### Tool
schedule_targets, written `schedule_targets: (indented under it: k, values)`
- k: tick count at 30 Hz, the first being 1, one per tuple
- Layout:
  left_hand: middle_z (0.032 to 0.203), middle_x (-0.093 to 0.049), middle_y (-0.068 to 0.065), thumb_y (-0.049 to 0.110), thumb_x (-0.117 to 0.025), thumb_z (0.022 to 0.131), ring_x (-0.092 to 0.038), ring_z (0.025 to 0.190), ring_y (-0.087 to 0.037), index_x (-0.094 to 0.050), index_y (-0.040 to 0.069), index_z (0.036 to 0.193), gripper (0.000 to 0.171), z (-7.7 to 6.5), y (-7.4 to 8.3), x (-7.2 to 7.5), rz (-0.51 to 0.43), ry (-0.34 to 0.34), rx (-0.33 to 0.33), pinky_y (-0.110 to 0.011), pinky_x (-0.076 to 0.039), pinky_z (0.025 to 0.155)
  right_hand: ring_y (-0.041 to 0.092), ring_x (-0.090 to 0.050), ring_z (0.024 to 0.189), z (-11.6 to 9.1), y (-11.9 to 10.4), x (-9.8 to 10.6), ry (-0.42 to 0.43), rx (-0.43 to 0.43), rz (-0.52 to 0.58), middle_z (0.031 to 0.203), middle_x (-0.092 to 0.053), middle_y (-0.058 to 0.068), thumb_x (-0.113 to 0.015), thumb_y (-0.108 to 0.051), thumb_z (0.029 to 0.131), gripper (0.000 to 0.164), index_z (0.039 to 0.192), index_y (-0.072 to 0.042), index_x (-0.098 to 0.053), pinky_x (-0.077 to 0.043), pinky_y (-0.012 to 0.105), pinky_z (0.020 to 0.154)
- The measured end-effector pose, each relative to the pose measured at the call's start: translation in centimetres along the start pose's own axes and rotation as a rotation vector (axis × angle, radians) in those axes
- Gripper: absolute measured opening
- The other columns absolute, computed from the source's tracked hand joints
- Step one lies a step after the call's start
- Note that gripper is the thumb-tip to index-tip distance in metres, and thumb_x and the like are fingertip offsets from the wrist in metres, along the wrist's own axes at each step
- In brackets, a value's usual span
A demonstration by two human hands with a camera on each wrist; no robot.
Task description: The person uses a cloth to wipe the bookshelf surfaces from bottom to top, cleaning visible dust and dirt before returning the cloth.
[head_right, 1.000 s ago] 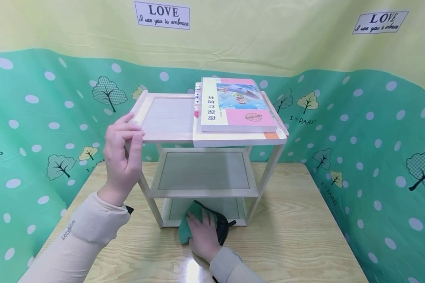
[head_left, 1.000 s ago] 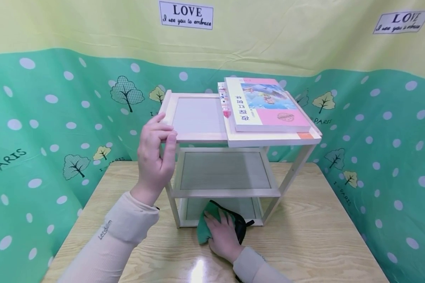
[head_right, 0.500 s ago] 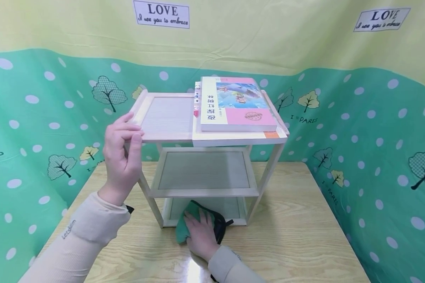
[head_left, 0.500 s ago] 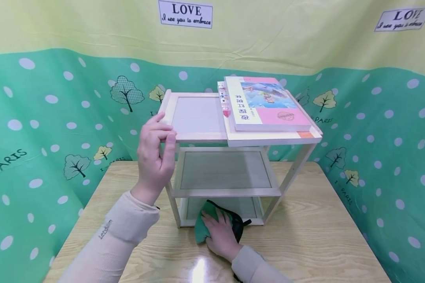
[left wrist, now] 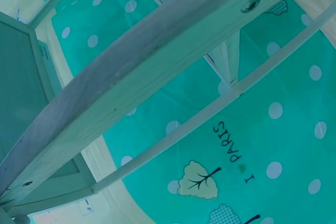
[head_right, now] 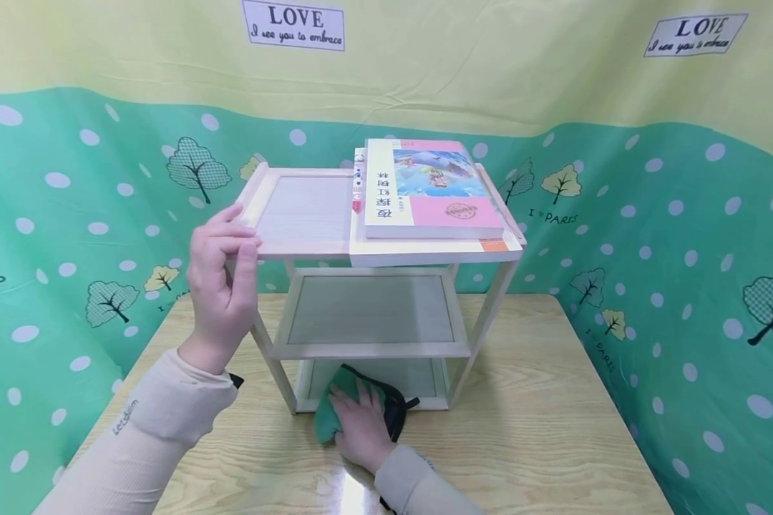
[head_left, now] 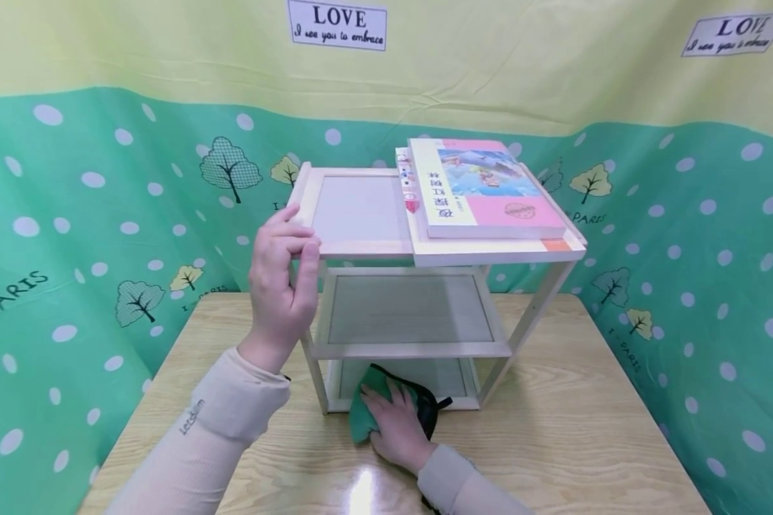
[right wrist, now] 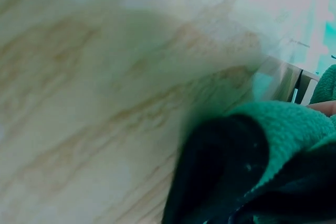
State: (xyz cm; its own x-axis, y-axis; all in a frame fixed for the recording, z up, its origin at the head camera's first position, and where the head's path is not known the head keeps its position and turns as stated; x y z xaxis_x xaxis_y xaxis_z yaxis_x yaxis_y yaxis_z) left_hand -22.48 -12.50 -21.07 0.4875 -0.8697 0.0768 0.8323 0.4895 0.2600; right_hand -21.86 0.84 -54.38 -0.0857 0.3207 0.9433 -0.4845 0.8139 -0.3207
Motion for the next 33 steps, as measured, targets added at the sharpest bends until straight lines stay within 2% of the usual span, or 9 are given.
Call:
schedule_targets:
  k: [11, 20, 25, 33]
  values:
    - [0.097, -0.059, -0.025, 0.015, -0.049, 0.097, -0.055, 0.126, -0.041, -0.055, -0.007, 0.087, 0.025, 0.0, -0.1, 0.1, 0.012, -0.012, 0.006, -0.048, -0.042, 0.115, 0.042, -0.033, 0.145, 0.3, -1.3, 0.3, -0.03, 0.05, 0.014, 0.153, -0.046, 0.002, -0.062, -0.008, 0.08, 0.065, 0.143, -0.011, -0.051, -0.031, 0.062, 0.117]
    - [0.097, -0.059, -0.025, 0.017, -0.049, 0.098, -0.055, 0.125, -0.042, -0.055, -0.006, 0.086, 0.027, 0.0, -0.1, -0.2, 0.0, -0.009, -0.002, -0.048, -0.042, 0.114, 0.041, -0.029, 0.147, 0.8, -2.5, -1.0, -0.122, 0.089, 0.025, 0.157, -0.04, -0.005, -0.062, -0.01, 0.082, 0.065, 0.145, -0.017, -0.05, -0.028, 0.062, 0.118]
    - [0.097, -0.059, -0.025, 0.017, -0.049, 0.098, -0.055, 0.125, -0.043, -0.055, -0.006, 0.086, 0.027, -0.1, -0.1, -0.3, -0.002, -0.019, -0.002, -0.048, -0.041, 0.115, 0.041, -0.029, 0.147, 0.6, -2.7, -1.1, -0.122, 0.102, -0.028, 0.158, -0.039, -0.006, -0.064, -0.012, 0.083, 0.065, 0.146, -0.019, -0.049, -0.029, 0.061, 0.118]
    - [0.096, -0.059, -0.026, 0.015, -0.048, 0.097, -0.055, 0.123, -0.044, -0.054, -0.006, 0.085, 0.025, -0.1, -0.1, -0.1, -0.006, -0.008, -0.01, -0.048, -0.042, 0.114, 0.043, -0.029, 0.146, 0.3, -3.7, -1.2, -0.166, 0.142, -0.111, 0.159, -0.037, -0.003, -0.068, -0.003, 0.083, 0.068, 0.147, -0.018, -0.048, -0.033, 0.063, 0.116]
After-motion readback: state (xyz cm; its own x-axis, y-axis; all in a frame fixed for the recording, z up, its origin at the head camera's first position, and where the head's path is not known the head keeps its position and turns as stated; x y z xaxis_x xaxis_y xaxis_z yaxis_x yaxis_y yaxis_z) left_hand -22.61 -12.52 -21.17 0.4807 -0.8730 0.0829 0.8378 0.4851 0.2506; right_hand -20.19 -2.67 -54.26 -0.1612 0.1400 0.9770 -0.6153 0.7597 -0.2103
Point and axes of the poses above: each hand's wrist, its own z-axis towards the middle knuckle, its own x-axis out of the back of the hand, y = z × x, the point moved 8 cm from there along z, towards the middle knuckle
